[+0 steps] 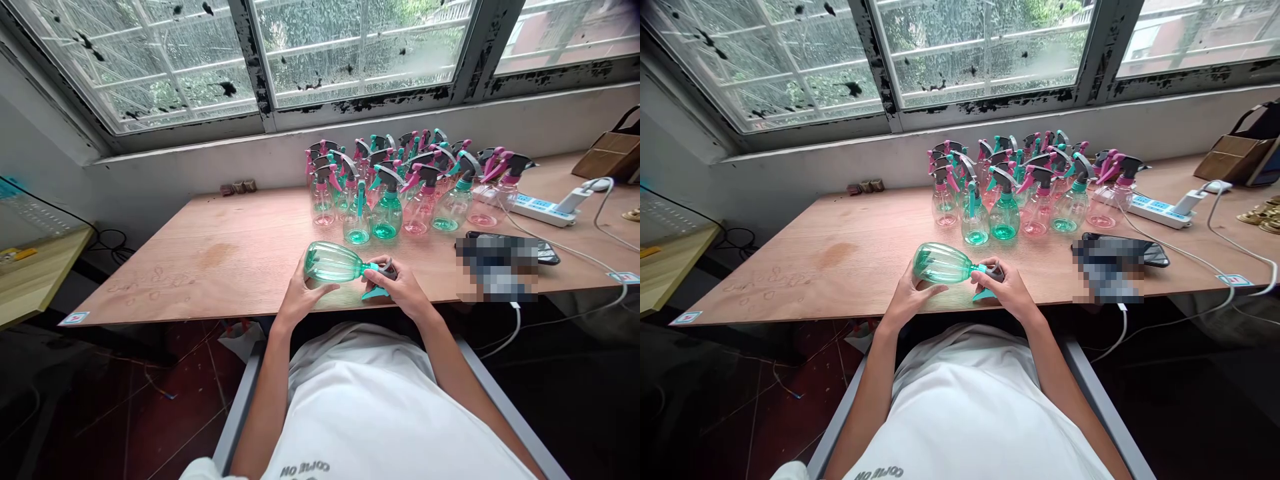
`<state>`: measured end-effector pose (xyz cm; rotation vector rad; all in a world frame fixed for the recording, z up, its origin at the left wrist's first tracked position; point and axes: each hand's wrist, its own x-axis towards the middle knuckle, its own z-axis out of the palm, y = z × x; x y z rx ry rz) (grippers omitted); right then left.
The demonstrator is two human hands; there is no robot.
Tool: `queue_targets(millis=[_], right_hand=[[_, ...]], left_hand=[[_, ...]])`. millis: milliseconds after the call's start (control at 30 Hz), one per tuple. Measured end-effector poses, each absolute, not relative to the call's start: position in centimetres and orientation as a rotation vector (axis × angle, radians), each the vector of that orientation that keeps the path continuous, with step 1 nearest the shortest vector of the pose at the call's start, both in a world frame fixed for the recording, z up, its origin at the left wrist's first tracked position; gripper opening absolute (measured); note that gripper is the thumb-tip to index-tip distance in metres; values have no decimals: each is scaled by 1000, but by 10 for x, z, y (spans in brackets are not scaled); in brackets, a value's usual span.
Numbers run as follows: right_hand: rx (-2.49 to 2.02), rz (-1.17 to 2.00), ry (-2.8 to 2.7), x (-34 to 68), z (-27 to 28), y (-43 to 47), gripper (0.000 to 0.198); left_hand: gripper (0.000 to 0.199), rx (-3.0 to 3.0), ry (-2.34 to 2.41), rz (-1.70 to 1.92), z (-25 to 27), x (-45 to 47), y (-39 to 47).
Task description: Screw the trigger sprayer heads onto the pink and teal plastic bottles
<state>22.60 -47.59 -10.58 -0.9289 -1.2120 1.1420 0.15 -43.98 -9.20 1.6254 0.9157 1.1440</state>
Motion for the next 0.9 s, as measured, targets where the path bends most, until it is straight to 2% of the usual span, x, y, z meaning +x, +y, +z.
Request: queue_targets(millis=[167, 500, 700, 900], right_hand=[[-927, 1153, -1224, 227, -105, -476, 22], [-915, 1128, -1212, 232, -102, -467, 21], [-914, 1132, -1169, 235, -105, -457, 23], [-917, 1152, -1119, 238, -108, -451, 25]], left_hand=[[64, 1617, 911, 1157, -92, 2, -440], [92, 1610, 966, 1270, -96, 12, -439], [62, 1623, 957, 1294, -98, 18, -435], [78, 1711, 1023, 1366, -103, 18, -435]])
